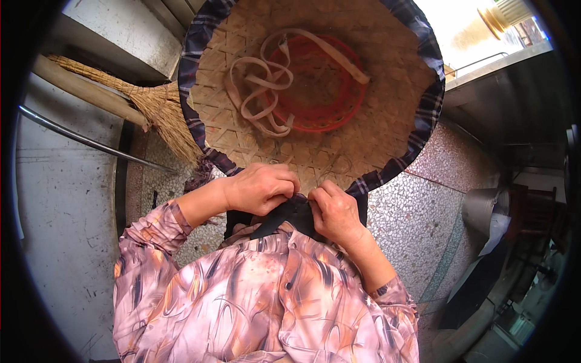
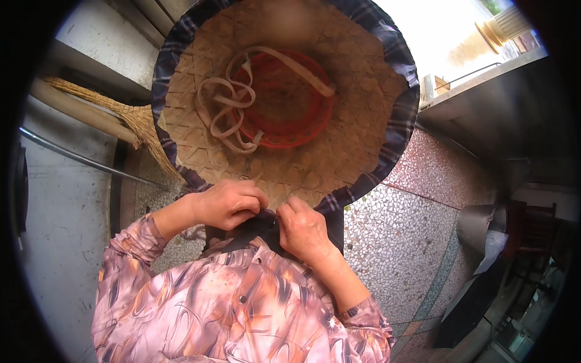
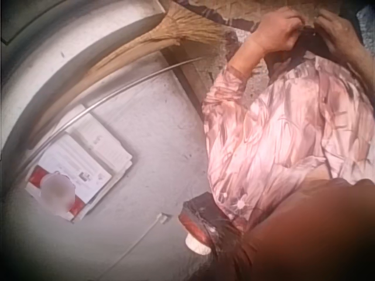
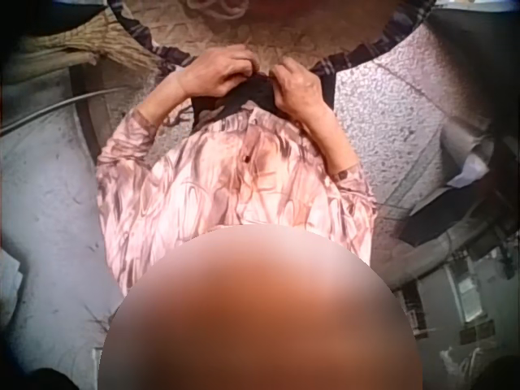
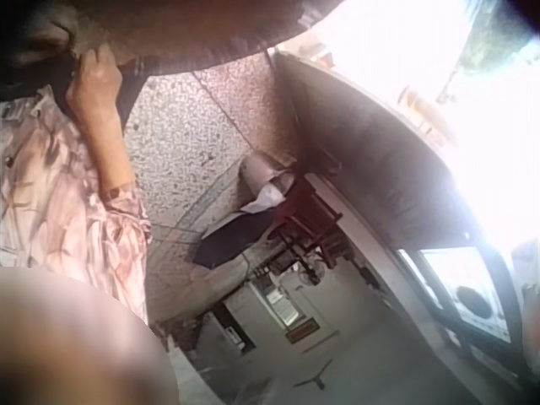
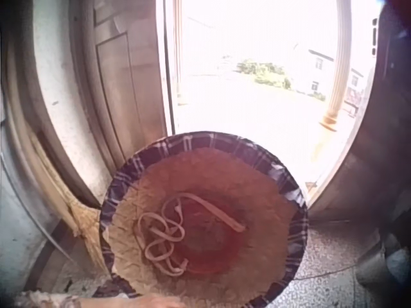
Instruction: The recorder is sewing the fabric edge of a bamboo conical hat.
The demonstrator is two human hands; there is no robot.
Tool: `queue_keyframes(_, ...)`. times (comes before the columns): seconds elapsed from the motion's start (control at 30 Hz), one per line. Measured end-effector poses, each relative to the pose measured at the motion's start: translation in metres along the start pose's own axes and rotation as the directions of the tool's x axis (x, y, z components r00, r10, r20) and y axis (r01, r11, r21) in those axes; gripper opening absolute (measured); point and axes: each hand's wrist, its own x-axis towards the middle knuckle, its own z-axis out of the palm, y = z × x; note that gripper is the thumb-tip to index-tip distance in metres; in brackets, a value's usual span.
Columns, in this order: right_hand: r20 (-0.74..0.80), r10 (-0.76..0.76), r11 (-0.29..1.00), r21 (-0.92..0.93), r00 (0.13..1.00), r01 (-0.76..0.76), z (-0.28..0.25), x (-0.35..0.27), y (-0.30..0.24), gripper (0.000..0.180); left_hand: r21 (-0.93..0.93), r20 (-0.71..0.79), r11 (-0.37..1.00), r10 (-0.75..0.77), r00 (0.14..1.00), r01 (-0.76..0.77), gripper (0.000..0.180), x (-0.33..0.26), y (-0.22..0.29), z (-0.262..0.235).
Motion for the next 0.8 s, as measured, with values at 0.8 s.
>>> queue_keyframes(0.8, 0.031, 0.069, 0.997, -0.037, 0.997, -0.068, 0.007, 0.003, -0.001, 0.008, 0.350, -0.151, 0.936, 0.008, 0.989, 0.045, 0.018, -0.006, 0.003, 0.020)
